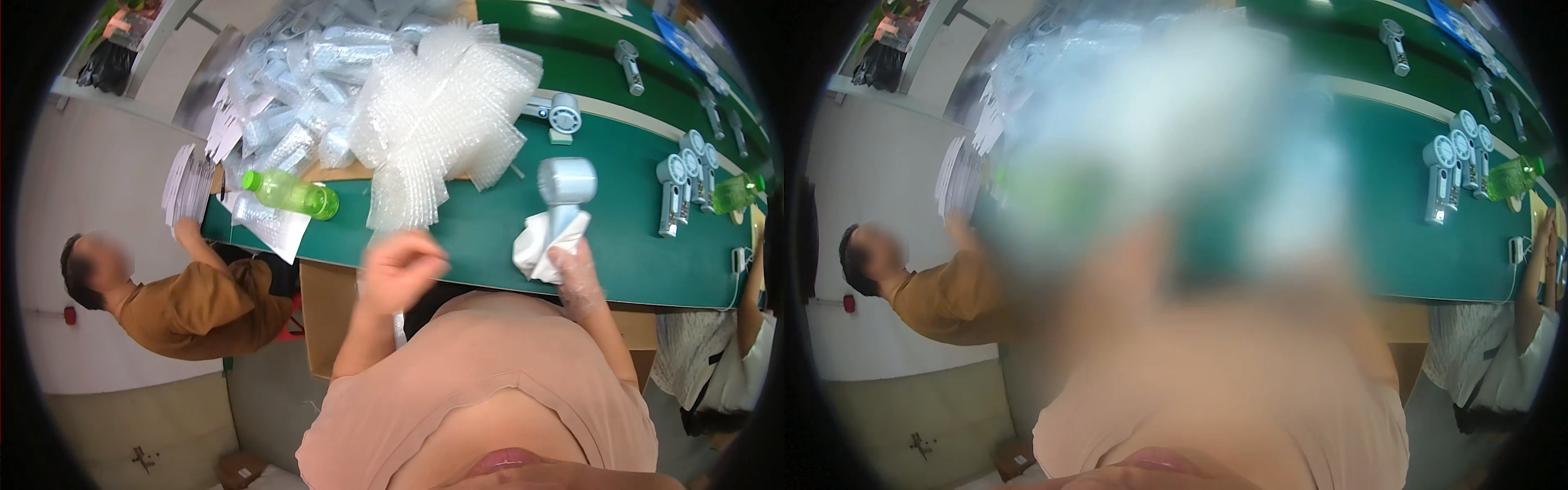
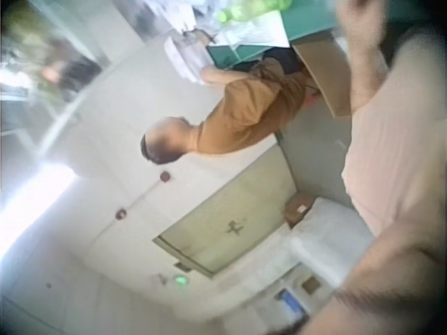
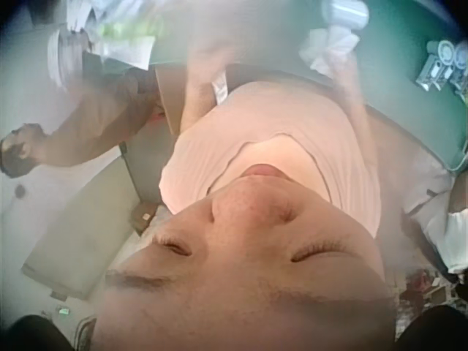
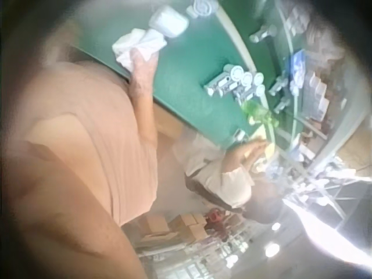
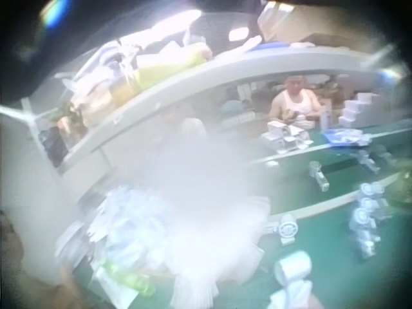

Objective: The person wraps small white electronic devices in bubble wrap using a white cloth. They pick up each device, wrap it in a sheet of bubble wrap, and place the wrapped unit on the table. The process is repeated for multiple units in a repetitive assembly line manner.

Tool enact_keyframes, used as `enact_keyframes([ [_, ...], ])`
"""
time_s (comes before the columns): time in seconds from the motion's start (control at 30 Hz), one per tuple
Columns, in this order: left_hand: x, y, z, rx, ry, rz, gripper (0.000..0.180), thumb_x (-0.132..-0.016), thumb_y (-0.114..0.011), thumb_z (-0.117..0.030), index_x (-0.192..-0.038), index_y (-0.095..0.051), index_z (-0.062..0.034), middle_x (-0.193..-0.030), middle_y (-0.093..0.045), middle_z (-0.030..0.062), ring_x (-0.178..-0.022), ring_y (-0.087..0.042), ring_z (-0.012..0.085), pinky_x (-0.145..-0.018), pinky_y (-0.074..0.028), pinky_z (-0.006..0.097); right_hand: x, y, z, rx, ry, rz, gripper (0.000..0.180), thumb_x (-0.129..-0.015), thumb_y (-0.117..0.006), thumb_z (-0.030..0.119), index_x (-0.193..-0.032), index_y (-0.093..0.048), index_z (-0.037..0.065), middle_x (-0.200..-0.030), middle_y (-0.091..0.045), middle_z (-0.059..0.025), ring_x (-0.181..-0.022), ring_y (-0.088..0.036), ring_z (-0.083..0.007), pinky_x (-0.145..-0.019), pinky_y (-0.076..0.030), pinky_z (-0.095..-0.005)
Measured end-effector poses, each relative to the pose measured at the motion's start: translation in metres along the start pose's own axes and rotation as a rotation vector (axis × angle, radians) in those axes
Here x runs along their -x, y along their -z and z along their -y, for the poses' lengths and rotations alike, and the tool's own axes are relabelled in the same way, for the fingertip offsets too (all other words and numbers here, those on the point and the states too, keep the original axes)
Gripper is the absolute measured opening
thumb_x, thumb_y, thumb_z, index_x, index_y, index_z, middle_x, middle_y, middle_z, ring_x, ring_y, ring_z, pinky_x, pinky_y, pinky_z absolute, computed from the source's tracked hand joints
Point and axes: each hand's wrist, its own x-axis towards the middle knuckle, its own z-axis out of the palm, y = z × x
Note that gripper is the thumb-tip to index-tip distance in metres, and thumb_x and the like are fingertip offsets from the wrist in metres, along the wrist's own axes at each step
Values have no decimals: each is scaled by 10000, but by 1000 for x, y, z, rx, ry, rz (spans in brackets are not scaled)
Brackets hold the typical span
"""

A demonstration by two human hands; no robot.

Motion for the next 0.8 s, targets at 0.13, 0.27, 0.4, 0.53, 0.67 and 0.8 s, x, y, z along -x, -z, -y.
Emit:
enact_keyframes([
  [0.13, -10, 48, -41, -930, -335, -298, 176, -785, -728, 22, -954, -679, 10, -851, -675, 97, -784, -648, 239, -686, -504, 356, -31, 33, -20, -86, 162, 96, 731, -854, -766, 305, -1394, -420, -47, -1241, -609, -154, -1085, -658, -273, -943, -560, -405],
  [0.27, -18, 69, 8, -1092, -213, -126, 221, -791, -716, -2, -1006, -666, 19, -890, -681, 143, -797, -647, 344, -715, -510, 430, -35, 27, -12, -183, 119, 101, 682, -904, -727, 292, -1403, -404, -42, -1225, -604, -149, -1086, -654, -286, -923, -573, -436],
  [0.4, -24, 86, 32, -336, -131, -474, 63, -945, -662, -48, -982, -630, -8, -848, -654, 12, -784, -627, 153, -693, -492, 339, -29, 32, -20, -203, 172, 81, 670, -919, -707, 286, -1408, -389, -43, -1227, -593, -153, -1103, -646, -288, -926, -574, -441],
  [0.53, -44, 35, -21, 163, -415, -578, 40, -997, -582, -34, -1004, -606, -3, -956, -626, 18, -876, -576, 101, -797, -458, 267, -15, 41, -17, -257, 179, 55, 679, -910, -721, 283, -1403, -389, -46, -1227, -591, -155, -1110, -642, -284, -943, -568, -442],
  [0.67, -67, -27, -53, -198, -627, -409, 81, -1004, -533, -10, -1033, -602, 24, -1019, -623, 67, -942, -564, 126, -860, -439, 254, -8, 42, -14, -289, 184, 19, 689, -897, -741, 285, -1397, -398, -44, -1215, -599, -146, -1095, -648, -278, -953, -557, -430],
  [0.8, -91, 8, -19, -487, -251, -75, 190, -897, -670, -55, -1056, -598, 20, -1149, -609, 103, -980, -562, 154, -891, -447, 292, -5, 46, -16, -206, 219, 52, 779, -844, -793, 342, -1402, -404, -37, -1224, -601, -130, -1095, -644, -257, -960, -544, -398],
])
